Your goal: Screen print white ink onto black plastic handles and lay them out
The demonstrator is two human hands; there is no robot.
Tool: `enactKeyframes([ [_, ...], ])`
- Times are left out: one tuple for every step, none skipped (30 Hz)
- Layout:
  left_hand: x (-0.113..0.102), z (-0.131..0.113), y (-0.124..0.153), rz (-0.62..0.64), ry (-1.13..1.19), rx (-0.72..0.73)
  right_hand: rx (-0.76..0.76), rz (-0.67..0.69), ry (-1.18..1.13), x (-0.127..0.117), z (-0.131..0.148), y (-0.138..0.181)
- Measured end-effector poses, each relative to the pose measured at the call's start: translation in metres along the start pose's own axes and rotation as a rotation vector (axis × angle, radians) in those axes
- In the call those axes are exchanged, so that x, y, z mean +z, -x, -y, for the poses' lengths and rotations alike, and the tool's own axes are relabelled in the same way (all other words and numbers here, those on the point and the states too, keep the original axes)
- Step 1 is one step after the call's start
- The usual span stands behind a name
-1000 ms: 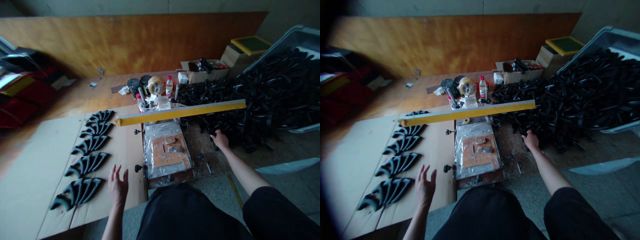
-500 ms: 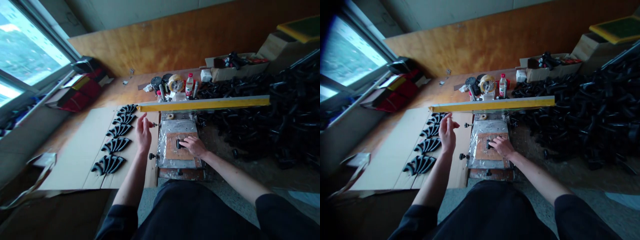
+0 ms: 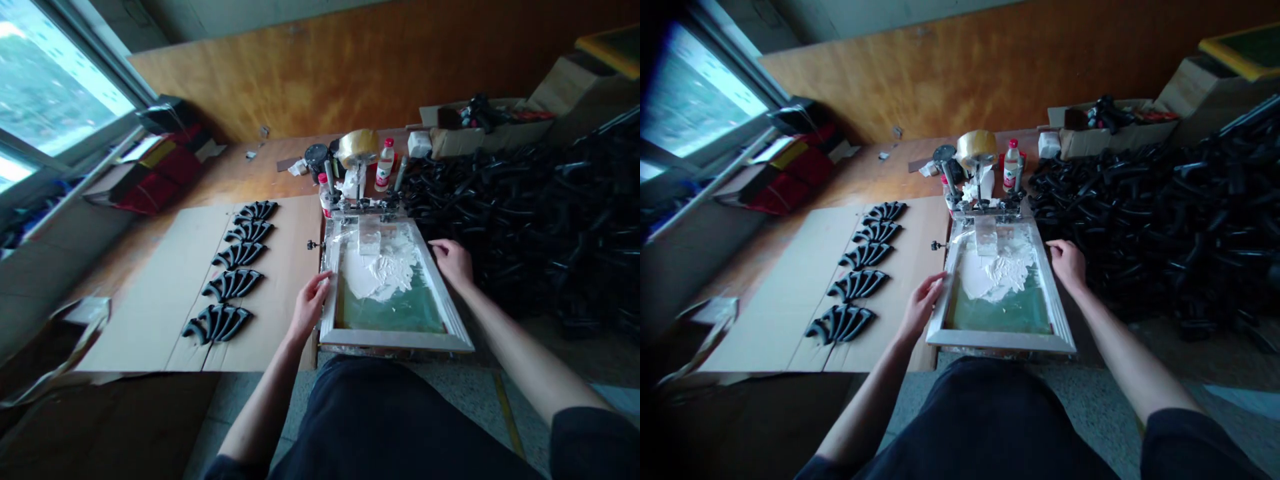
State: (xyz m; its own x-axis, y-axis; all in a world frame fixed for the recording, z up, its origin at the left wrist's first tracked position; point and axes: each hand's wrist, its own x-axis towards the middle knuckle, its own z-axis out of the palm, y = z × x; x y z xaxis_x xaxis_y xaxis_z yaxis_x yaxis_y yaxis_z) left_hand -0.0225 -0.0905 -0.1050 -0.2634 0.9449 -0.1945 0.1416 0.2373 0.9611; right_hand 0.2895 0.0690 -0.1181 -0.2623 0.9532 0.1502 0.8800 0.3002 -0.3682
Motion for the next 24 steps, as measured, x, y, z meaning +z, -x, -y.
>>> enactKeyframes([
  [0.003,0.019,0.001,0.01,-0.016,-0.04,-0.003,-0.057,-0.016,-0.003,0.005,-0.01],
  [0.006,0.035,0.001,0.009,-0.039,-0.067,-0.039,-0.102,-0.038,-0.003,0.016,-0.019],
  [0.009,0.049,-0.001,-0.002,-0.072,-0.083,-0.103,-0.121,-0.058,-0.001,0.03,-0.028],
  [0.012,0.06,-0.003,-0.014,-0.114,-0.09,-0.176,-0.113,-0.068,0.002,0.047,-0.035],
  [0.015,0.068,-0.005,-0.025,-0.158,-0.096,-0.237,-0.078,-0.062,0.006,0.064,-0.041],
  [0.017,0.073,-0.007,-0.034,-0.198,-0.1,-0.275,-0.011,-0.04,0.011,0.081,-0.044],
  [0.018,0.076,-0.009,-0.037,-0.232,-0.106,-0.292,0.072,-0.012,0.015,0.094,-0.044],
  [0.019,0.077,-0.01,-0.036,-0.257,-0.111,-0.296,0.156,0.015,0.02,0.105,-0.042],
  [0.019,0.078,-0.011,-0.032,-0.273,-0.115,-0.3,0.227,0.041,0.024,0.111,-0.036],
  [0.019,0.078,-0.011,-0.028,-0.279,-0.118,-0.313,0.278,0.062,0.027,0.114,-0.027],
  [0.019,0.079,-0.011,-0.025,-0.279,-0.119,-0.342,0.307,0.079,0.03,0.114,-0.016],
  [0.018,0.079,-0.01,-0.023,-0.275,-0.122,-0.393,0.32,0.088,0.032,0.111,-0.005],
  [0.018,0.08,-0.01,-0.024,-0.271,-0.124,-0.46,0.327,0.086,0.032,0.107,0.007],
  [0.018,0.081,-0.01,-0.027,-0.267,-0.125,-0.54,0.34,0.071,0.031,0.102,0.018],
  [0.018,0.081,-0.01,-0.027,-0.264,-0.124,-0.622,0.362,0.049,0.029,0.097,0.026],
  [0.019,0.082,-0.01,-0.028,-0.261,-0.121,-0.694,0.391,0.027,0.027,0.093,0.032],
  [0.019,0.082,-0.01,-0.031,-0.259,-0.118,-0.747,0.425,0.008,0.024,0.09,0.034],
  [0.019,0.081,-0.01,-0.037,-0.257,-0.115,-0.774,0.458,-0.006,0.021,0.089,0.033],
  [0.02,0.08,-0.01,-0.044,-0.254,-0.113,-0.774,0.479,-0.013,0.018,0.089,0.031],
  [0.02,0.079,-0.01,-0.052,-0.251,-0.114,-0.75,0.477,-0.014,0.017,0.09,0.028],
  [0.02,0.077,-0.01,-0.061,-0.248,-0.117,-0.715,0.454,-0.012,0.017,0.091,0.026],
  [0.019,0.076,-0.009,-0.066,-0.245,-0.12,-0.683,0.414,-0.009,0.019,0.092,0.026],
  [0.019,0.074,-0.009,-0.065,-0.241,-0.122,-0.665,0.37,-0.006,0.021,0.093,0.029],
  [0.019,0.073,-0.008,-0.062,-0.236,-0.124,-0.666,0.334,-0.005,0.024,0.092,0.033],
])
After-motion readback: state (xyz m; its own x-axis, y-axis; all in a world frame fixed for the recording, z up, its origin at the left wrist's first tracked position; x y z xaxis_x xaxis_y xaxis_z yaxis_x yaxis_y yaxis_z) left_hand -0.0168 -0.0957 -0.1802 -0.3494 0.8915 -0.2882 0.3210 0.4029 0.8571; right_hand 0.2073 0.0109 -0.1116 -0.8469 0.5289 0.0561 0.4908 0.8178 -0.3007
